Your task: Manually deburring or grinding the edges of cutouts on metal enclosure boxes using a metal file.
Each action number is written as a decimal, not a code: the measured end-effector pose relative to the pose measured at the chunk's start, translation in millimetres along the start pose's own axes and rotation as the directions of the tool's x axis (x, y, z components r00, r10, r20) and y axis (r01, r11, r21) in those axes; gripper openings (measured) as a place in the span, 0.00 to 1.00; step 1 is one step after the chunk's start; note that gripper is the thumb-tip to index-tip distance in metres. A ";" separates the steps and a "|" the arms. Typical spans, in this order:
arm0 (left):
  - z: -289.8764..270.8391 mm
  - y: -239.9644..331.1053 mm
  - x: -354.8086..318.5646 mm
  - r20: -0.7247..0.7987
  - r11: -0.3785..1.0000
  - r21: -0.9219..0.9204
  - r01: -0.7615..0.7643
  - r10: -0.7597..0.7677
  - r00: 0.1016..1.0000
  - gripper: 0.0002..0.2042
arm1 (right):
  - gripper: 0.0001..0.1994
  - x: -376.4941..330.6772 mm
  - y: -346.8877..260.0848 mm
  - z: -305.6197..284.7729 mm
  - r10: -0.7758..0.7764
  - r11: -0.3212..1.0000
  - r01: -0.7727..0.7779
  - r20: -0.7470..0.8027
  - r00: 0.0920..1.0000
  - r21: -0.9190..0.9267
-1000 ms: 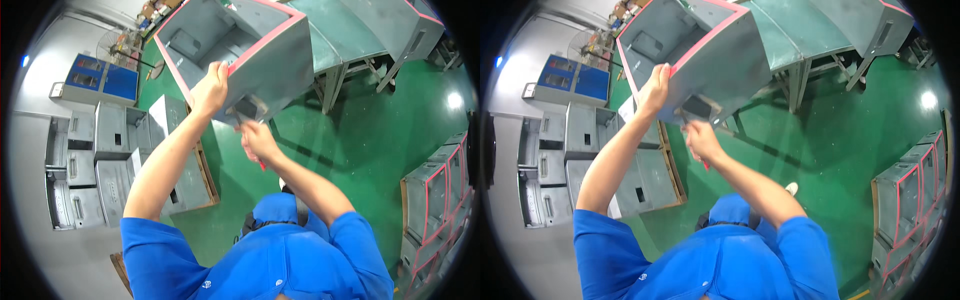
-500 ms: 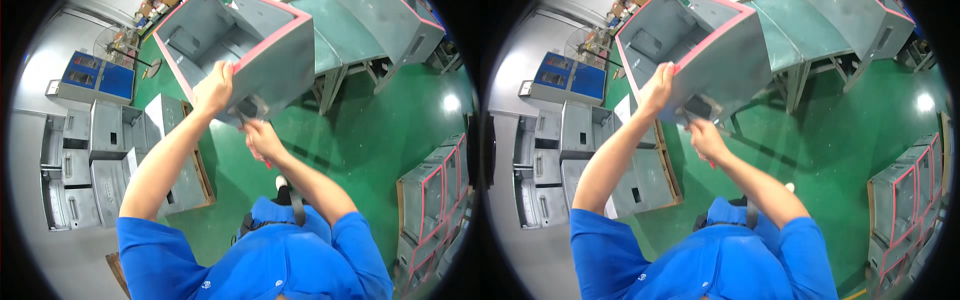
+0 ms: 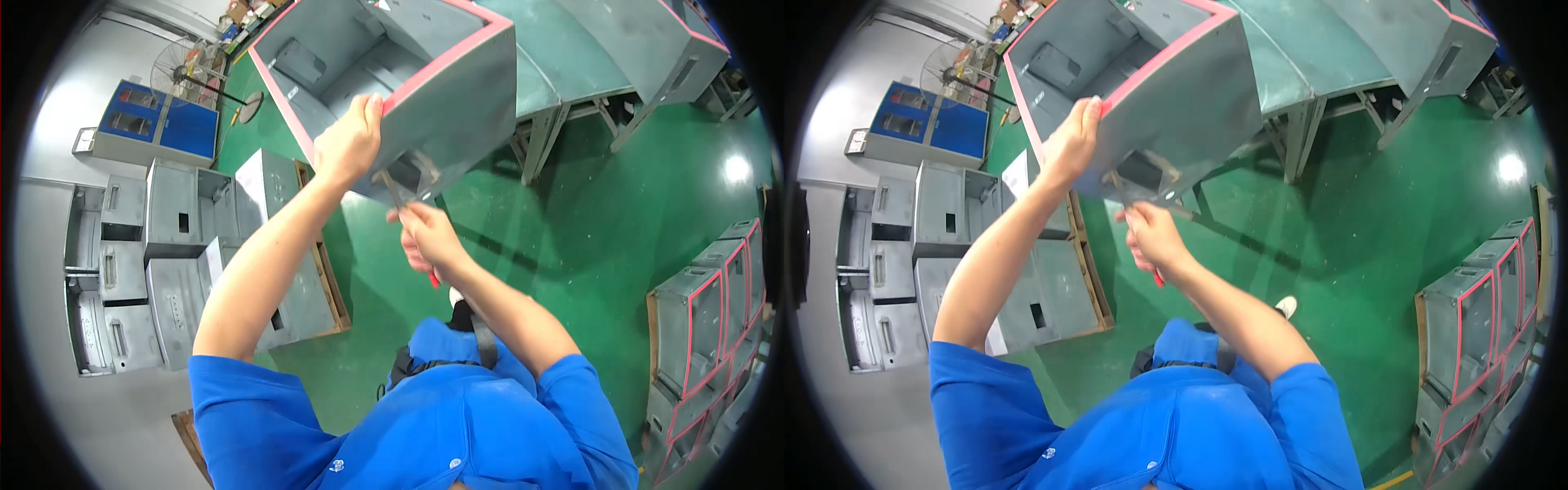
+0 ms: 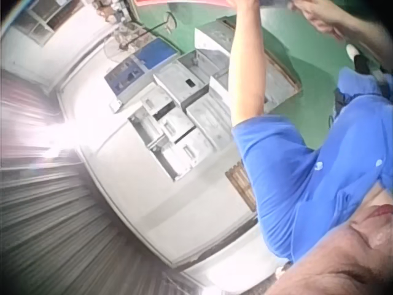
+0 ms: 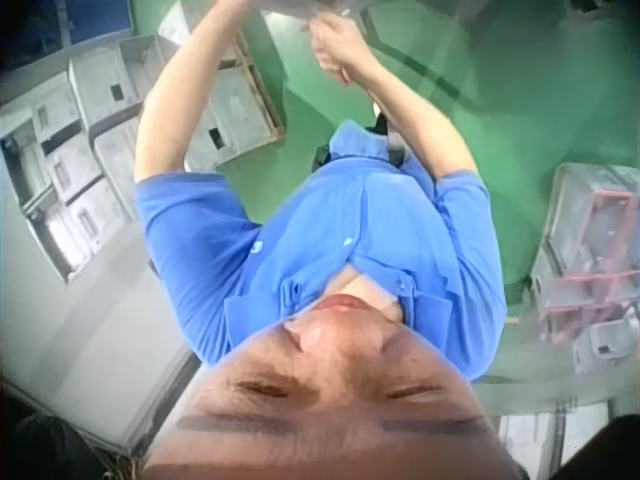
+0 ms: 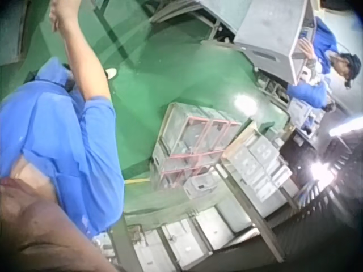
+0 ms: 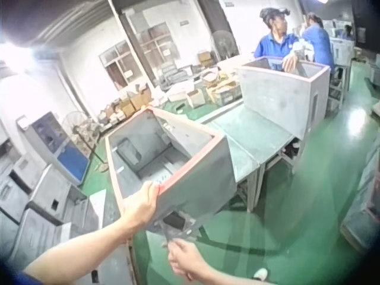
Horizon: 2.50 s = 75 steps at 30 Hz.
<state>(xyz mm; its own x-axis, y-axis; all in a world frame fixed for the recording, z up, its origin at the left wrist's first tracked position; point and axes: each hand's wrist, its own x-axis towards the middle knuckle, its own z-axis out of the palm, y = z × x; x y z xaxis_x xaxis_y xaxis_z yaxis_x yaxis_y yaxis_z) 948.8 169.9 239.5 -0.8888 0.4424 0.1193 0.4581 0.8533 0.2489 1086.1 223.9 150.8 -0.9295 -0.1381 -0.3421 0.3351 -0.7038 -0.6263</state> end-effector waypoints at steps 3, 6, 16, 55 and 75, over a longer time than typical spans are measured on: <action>-7.2 5.9 -3.4 0.017 0.999 -0.012 0.035 -0.035 0.999 0.22 | 0.09 6.0 -6.5 2.6 0.034 0.999 -0.034 -0.003 0.999 0.016; -2.5 2.7 -8.2 -0.010 1.000 0.007 0.024 -0.024 1.000 0.22 | 0.10 -8.1 2.1 2.5 0.061 0.998 -0.061 -0.020 0.998 0.016; -4.2 5.3 0.4 0.099 0.998 -0.002 0.060 -0.060 0.993 0.23 | 0.09 7.8 -1.7 -7.9 0.105 0.994 -0.105 -0.002 0.994 0.041; -6.3 11.3 -3.9 0.064 0.999 0.038 0.035 -0.038 0.997 0.25 | 0.26 9.8 -5.9 -2.5 -0.451 0.044 0.235 0.191 0.872 -0.971; -1.5 -0.8 -2.7 0.000 1.000 0.002 0.007 -0.007 1.000 0.25 | 0.21 2.9 1.6 -4.6 -0.478 0.129 0.289 0.196 0.856 -0.948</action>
<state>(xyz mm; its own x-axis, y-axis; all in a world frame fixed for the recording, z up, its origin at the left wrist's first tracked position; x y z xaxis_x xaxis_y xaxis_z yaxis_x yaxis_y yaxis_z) 950.9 167.6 240.4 -0.8921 0.4363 0.1175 0.4518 0.8571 0.2477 1084.7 225.6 145.6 -0.9862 0.0817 0.1439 -0.0793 0.5298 -0.8444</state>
